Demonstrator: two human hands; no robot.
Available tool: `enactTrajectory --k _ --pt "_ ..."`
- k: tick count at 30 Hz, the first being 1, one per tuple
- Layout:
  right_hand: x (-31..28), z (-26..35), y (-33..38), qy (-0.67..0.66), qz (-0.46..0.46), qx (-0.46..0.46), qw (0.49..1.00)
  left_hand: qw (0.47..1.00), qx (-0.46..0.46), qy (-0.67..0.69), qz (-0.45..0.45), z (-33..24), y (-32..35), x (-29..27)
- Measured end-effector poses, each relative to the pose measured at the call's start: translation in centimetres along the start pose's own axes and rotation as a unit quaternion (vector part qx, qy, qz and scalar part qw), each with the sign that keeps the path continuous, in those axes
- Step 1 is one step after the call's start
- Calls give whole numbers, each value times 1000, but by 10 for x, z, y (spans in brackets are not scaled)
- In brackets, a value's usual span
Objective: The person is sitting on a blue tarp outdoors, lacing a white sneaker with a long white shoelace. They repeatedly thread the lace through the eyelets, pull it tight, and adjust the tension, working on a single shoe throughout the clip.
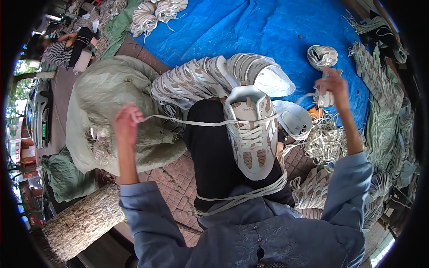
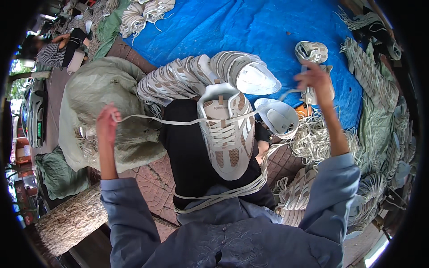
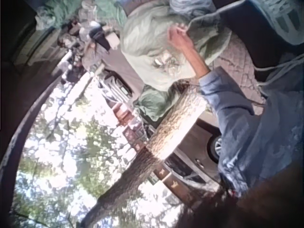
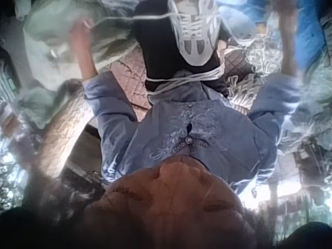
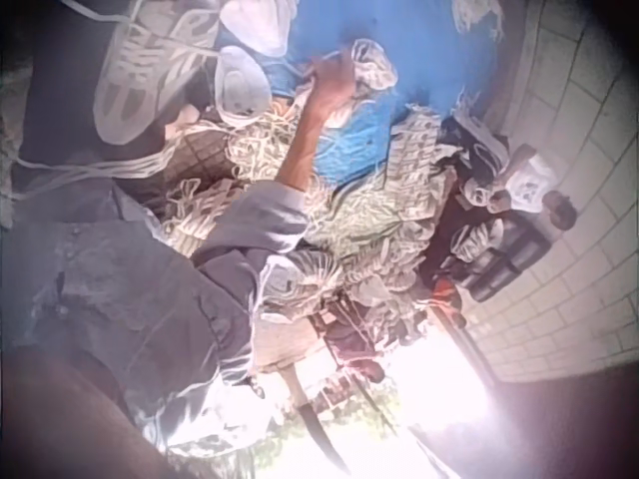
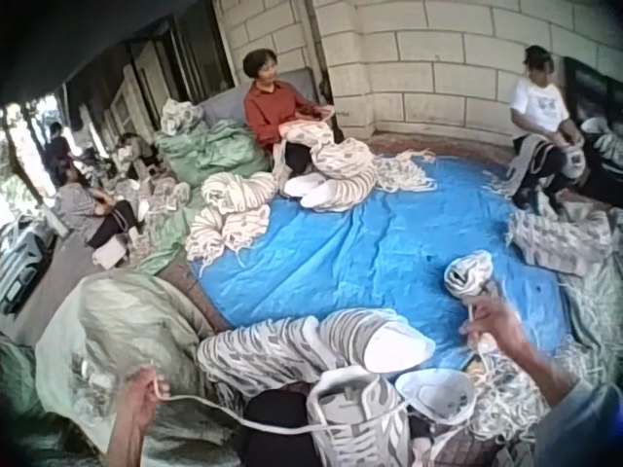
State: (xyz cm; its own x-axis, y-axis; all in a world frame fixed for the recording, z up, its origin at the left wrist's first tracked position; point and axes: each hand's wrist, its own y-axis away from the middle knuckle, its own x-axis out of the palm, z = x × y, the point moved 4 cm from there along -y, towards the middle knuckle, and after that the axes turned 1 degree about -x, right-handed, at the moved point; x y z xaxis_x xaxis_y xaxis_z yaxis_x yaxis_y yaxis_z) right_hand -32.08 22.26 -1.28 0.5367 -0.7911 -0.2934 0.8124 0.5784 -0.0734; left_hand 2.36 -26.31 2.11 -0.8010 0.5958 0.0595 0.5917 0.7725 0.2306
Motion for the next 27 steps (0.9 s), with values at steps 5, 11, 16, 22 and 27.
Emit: enactTrajectory --k 5,11,16,22,27 --pt "185 75 34 -109 200 79 971 973 132 -168 88 32 77 147" --pt "210 81 54 7 239 107 965 895 282 -313 145 59 122 185" --pt "212 84 58 -31 256 149 955 878 281 -365 131 66 131 184" --pt "221 99 65 -49 257 173 949 782 400 -462 127 60 146 181" --pt "232 107 74 -42 237 179 954 814 426 -376 122 62 149 170"
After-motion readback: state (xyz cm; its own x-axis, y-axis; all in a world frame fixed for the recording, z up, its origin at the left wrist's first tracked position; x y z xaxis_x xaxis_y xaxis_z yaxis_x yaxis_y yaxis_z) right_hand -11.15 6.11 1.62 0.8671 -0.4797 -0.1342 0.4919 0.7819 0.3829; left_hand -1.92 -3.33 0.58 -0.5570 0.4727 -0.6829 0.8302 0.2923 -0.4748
